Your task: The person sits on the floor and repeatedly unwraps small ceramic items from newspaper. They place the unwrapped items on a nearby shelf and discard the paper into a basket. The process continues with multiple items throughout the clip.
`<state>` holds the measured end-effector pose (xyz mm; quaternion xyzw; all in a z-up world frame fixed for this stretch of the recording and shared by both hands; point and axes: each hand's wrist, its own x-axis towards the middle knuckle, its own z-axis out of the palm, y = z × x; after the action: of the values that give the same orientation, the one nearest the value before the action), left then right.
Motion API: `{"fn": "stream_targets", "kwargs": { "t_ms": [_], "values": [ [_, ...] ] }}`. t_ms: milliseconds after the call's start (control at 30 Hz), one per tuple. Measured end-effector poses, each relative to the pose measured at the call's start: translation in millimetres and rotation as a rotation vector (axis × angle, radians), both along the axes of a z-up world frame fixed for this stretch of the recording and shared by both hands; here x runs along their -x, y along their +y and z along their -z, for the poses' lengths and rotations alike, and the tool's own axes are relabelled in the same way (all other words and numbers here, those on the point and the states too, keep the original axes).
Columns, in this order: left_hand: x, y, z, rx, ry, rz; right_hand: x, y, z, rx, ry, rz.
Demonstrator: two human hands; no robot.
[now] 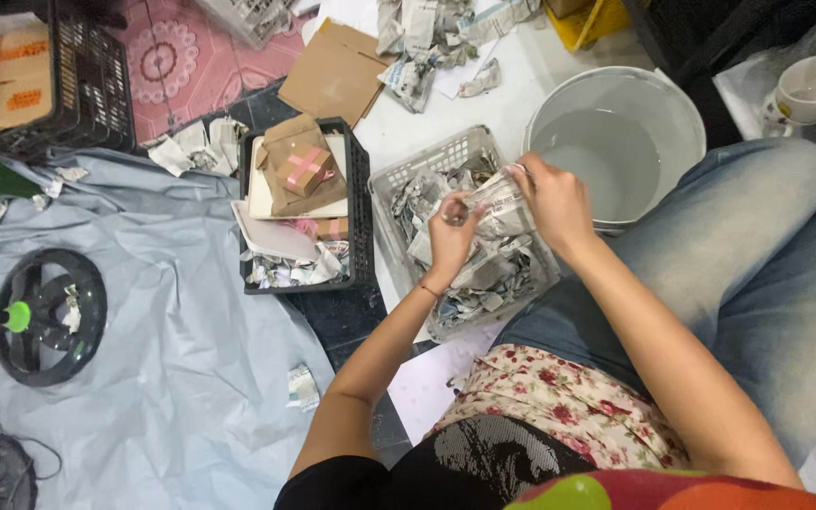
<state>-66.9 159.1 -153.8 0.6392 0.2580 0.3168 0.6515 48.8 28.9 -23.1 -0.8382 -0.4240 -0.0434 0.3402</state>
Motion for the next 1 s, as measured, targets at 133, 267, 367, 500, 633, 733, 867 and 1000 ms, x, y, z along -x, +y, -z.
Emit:
{"fn": "stream_targets", "kwargs": {
  "t_ms": [133,267,367,500,633,733,867,1000],
  "values": [
    [14,16,41,0.088,-0.013,-0.069,2,32,31,0.195,0.149,0.027],
    [20,21,93,0.121,-0.066,-0.152,5,46,67,0.224,0.063,0.033],
    [26,12,140,0.159,-0.100,-0.232,-2,40,101,0.510,0.204,0.026],
    [44,-1,180,-0.033,0.314,-0.312,-18,6,160,0.486,0.373,0.005],
    [74,-9,187,-0.616,0.791,0.006,-18,-17,211,0.753,0.465,-0.117],
    [82,-13,174,-0.516,0.779,0.048,-13,-20,218,0.796,0.508,-0.158],
    [79,-1,145,-0.358,0.633,0.050,-3,-15,195,0.672,0.408,-0.198],
    [56,4,113,-0.282,0.369,0.088,6,-3,159,0.460,0.437,-0.295]
  ]
}}
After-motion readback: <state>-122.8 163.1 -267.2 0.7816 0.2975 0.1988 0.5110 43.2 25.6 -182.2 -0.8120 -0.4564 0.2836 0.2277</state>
